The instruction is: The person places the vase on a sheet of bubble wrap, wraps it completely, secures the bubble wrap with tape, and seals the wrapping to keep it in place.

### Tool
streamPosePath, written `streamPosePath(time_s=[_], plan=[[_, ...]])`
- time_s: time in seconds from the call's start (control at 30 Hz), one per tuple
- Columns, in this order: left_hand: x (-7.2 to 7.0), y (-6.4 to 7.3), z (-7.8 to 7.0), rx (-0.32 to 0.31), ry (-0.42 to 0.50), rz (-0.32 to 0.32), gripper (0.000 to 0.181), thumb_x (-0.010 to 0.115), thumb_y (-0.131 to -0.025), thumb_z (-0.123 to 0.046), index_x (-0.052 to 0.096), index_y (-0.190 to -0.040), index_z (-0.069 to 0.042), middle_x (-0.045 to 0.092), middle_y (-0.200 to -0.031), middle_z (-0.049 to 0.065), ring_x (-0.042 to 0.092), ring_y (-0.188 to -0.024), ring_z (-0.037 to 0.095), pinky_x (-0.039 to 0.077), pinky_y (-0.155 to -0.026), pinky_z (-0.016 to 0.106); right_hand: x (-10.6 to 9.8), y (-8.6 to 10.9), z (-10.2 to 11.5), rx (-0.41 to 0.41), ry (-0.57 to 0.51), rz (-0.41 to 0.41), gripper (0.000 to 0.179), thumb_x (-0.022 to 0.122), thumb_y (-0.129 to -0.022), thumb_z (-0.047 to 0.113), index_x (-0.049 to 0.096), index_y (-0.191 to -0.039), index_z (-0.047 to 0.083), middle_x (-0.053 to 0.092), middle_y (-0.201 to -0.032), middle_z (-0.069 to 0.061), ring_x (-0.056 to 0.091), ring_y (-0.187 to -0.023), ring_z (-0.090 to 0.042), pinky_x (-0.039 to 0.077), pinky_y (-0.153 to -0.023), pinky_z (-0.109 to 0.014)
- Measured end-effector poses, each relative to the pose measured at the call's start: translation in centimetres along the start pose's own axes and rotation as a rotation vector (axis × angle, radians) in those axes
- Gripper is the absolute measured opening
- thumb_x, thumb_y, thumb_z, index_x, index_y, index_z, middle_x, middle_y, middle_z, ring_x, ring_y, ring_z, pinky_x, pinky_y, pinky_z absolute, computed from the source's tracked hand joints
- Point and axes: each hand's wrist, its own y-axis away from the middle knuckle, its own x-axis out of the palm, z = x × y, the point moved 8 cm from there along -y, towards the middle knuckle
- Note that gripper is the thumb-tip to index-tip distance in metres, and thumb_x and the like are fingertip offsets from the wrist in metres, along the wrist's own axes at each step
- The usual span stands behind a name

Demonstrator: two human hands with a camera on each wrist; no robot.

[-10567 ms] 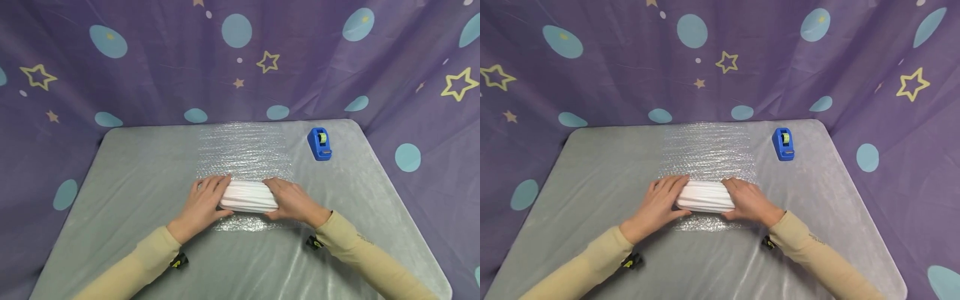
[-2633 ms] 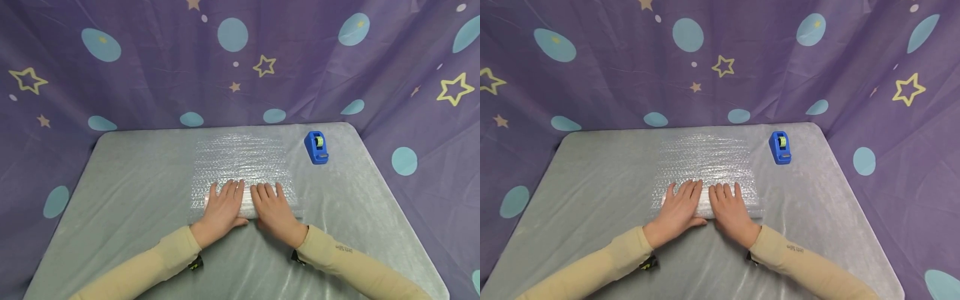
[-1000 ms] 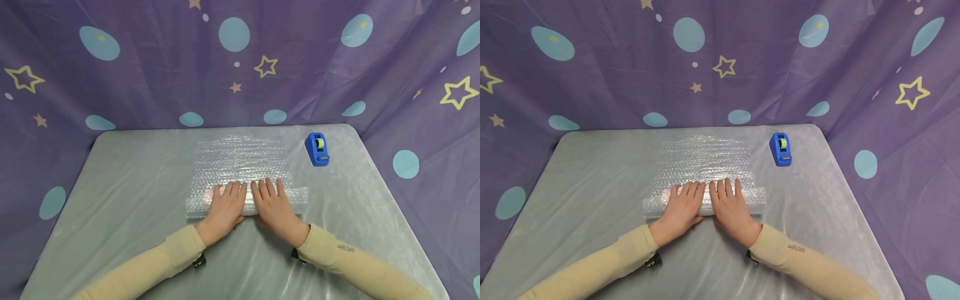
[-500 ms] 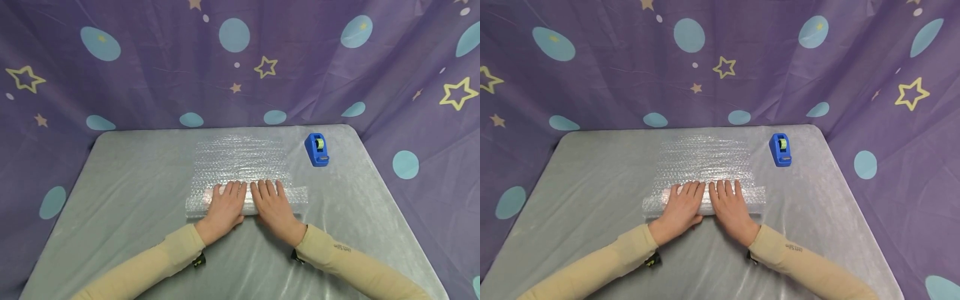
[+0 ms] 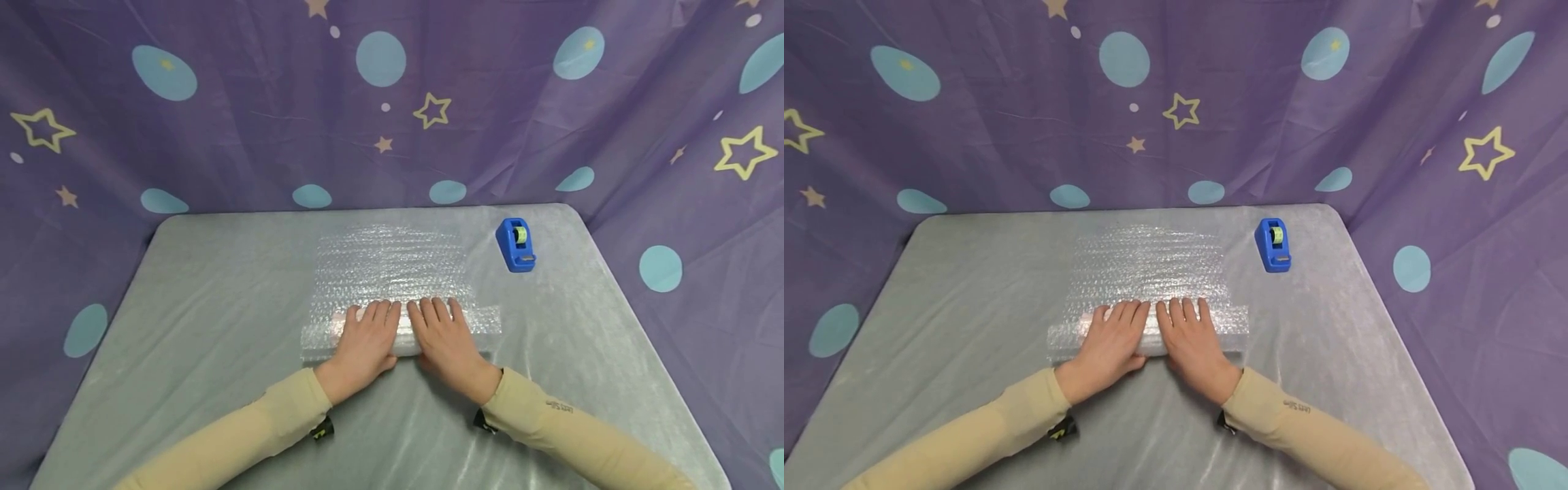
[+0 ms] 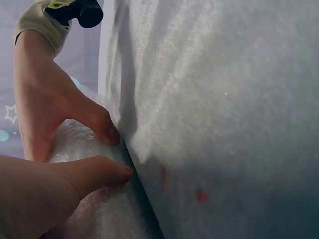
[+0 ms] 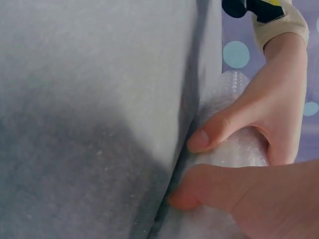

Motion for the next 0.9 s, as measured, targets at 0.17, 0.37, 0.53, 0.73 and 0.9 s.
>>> streamPosePath(time_s=[0.17, 0.37, 0.53, 0.73, 0.9], plan=[[-0.2, 0.3, 0.0, -0.001, 0.009, 0.033, 0.098, 0.093, -0.069, -0.047, 0.051, -0.142, 0.002, 0.062, -0.13, 0.017, 0.061, -0.116, 0.032, 0.049, -0.092, 0.056, -0.3, 0.1, 0.1, -0.017, -0.031, 0.01, 0.09, 0.094, -0.056, 0.028, 0.052, -0.131, 0.002, 0.059, -0.118, -0.016, 0.058, -0.107, -0.036, 0.048, -0.098, -0.055], [-0.4, 0.2, 0.2, -0.007, 0.029, 0.058, 0.121, 0.093, -0.07, -0.055, 0.035, -0.157, 0.005, 0.048, -0.155, 0.022, 0.053, -0.137, 0.034, 0.045, -0.105, 0.062, -0.3, -0.3, -0.1, -0.029, -0.062, 0.036, 0.091, 0.095, -0.055, 0.029, 0.052, -0.131, 0.002, 0.059, -0.115, -0.015, 0.058, -0.103, -0.034, 0.048, -0.093, -0.053], [-0.5, 0.1, 0.4, -0.011, 0.043, 0.05, 0.128, 0.092, -0.068, -0.058, 0.029, -0.16, 0.003, 0.04, -0.161, 0.023, 0.044, -0.146, 0.037, 0.037, -0.111, 0.068, -0.1, -0.7, -0.3, -0.048, -0.079, 0.07, 0.093, 0.097, -0.054, 0.034, 0.052, -0.13, 0.003, 0.059, -0.112, -0.014, 0.058, -0.101, -0.034, 0.048, -0.092, -0.053], [-0.7, 0.2, 0.3, -0.009, 0.001, 0.023, 0.12, 0.092, -0.067, -0.059, 0.039, -0.155, 0.002, 0.033, -0.164, 0.025, 0.033, -0.152, 0.041, 0.032, -0.113, 0.072, 0.1, -1.1, -0.6, -0.046, -0.09, 0.117, 0.092, 0.094, -0.056, 0.034, 0.052, -0.132, 0.004, 0.06, -0.113, -0.013, 0.059, -0.101, -0.033, 0.049, -0.092, -0.054], [-1.1, 0.4, 0.3, -0.018, -0.016, -0.022, 0.108, 0.092, -0.066, -0.058, 0.048, -0.146, 0.001, 0.039, -0.159, 0.025, 0.037, -0.149, 0.04, 0.033, -0.113, 0.07, 0.1, -1.6, -0.9, -0.041, -0.122, 0.169, 0.091, 0.093, -0.057, 0.033, 0.052, -0.133, 0.004, 0.06, -0.114, -0.014, 0.06, -0.102, -0.034, 0.049, -0.092, -0.055]])
